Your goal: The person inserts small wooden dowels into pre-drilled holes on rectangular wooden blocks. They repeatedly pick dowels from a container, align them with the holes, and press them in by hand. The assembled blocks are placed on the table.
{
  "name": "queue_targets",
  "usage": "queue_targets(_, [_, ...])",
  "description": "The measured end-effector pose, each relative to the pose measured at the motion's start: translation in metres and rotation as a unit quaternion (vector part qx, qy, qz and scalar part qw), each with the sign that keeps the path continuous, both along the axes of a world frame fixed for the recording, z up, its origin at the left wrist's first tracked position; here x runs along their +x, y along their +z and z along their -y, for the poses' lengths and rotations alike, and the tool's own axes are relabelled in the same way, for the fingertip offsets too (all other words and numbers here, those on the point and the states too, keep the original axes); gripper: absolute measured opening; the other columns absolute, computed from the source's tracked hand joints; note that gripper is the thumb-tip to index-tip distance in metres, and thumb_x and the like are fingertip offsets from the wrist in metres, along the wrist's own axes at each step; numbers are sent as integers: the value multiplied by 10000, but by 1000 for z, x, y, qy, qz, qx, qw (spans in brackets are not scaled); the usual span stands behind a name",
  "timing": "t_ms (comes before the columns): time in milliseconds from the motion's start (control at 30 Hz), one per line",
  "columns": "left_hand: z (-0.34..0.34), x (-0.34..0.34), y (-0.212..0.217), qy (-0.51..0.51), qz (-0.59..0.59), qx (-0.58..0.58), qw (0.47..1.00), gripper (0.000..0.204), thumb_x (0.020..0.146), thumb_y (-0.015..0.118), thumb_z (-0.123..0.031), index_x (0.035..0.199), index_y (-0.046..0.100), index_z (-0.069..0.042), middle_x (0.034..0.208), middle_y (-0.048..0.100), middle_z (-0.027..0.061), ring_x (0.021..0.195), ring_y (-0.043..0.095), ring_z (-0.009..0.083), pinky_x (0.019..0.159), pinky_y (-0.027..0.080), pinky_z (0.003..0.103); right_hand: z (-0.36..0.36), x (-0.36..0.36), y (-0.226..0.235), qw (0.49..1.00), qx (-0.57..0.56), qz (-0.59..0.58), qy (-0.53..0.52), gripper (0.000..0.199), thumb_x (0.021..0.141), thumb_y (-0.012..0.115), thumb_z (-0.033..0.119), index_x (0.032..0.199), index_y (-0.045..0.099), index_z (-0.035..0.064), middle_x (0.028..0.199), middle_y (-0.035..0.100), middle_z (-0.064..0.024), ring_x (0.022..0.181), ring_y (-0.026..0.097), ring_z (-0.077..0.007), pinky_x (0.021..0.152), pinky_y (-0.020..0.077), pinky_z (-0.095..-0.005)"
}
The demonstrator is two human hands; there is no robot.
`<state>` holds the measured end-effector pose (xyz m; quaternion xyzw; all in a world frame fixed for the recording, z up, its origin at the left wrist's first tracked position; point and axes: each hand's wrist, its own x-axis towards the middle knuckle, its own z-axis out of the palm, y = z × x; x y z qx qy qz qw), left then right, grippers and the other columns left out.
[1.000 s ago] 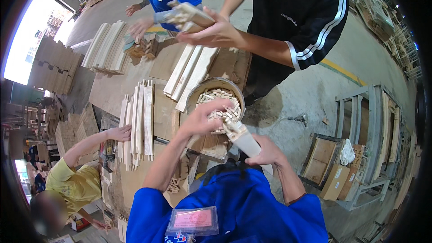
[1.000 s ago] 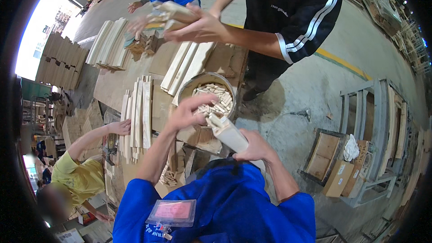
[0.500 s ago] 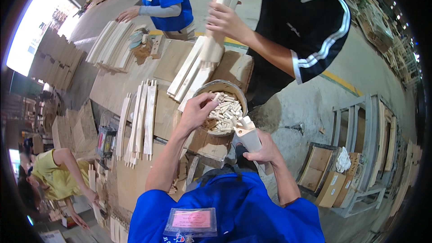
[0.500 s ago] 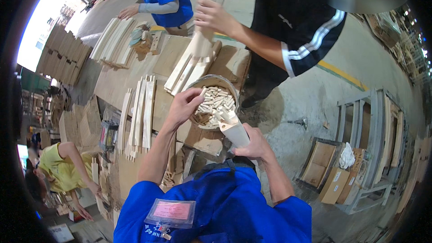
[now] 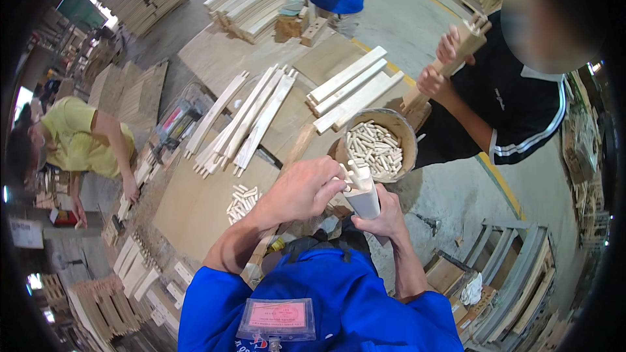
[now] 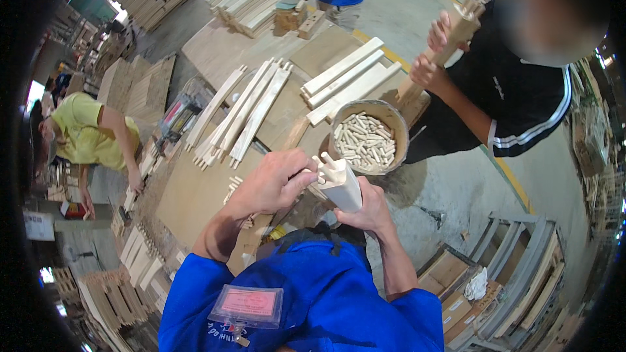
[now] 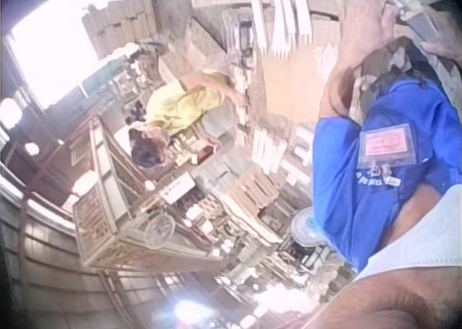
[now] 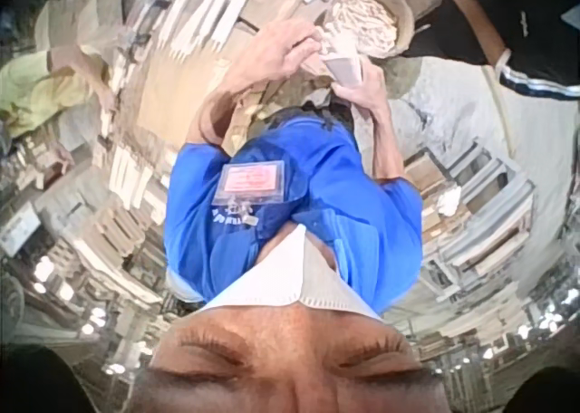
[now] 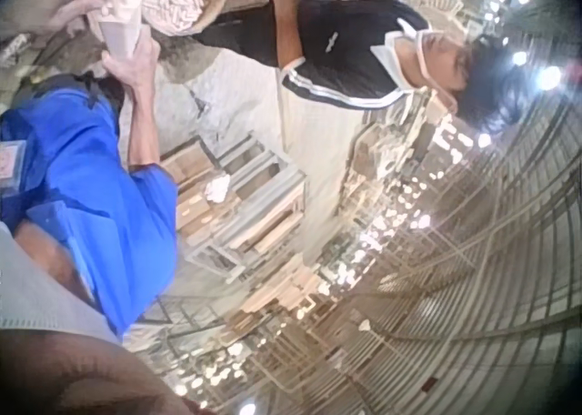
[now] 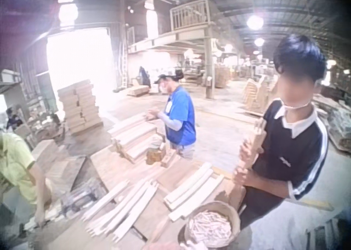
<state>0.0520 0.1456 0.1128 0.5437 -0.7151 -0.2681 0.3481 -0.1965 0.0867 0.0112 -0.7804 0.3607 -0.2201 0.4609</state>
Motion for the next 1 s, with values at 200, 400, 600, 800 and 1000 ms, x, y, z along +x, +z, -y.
queue_targets(200, [-24,13,-2,44,-19,2,999,172,910,704,-177,984,666,-26,815,626,172,772,626,385,672,485,448,-12,28,-2,998,-62,16,7,612,596,869,236,1097,610,1,891,728,-197,814,741,-367,734,591,-441])
queue_targets(400, [-39,28,-17,92,-50,13,994,174,910,716,-188,961,688,-24,788,612,188,689,600,382,630,479,419,-21,50,-7,996,-89,8,11,604,602,868,249,1098,612,18,906,724,-195,822,737,-363,739,590,-442])
queue_targets(600, [-40,35,-43,177,-231,-58,955,288,889,769,-228,1045,689,1,869,698,173,759,667,369,682,531,416,-10,63,-13,997,-62,45,18,613,617,875,252,1106,596,11,914,713,-195,839,733,-366,743,583,-436])
queue_targets(800, [-30,64,-205,265,218,217,914,521,793,827,-374,1086,647,17,1080,648,223,1017,658,363,846,536,504,7,69,-27,992,51,115,29,718,620,878,237,1224,582,-14,1047,692,-153,917,701,-261,839,555,-381])
queue_targets(1000, [-25,69,-241,266,250,245,898,524,788,762,-273,1197,557,-16,1108,607,228,1031,641,417,861,533,532,-2,75,-30,978,80,193,-4,675,658,910,251,1196,592,-5,1104,655,-94,973,638,-173,857,528,-334])
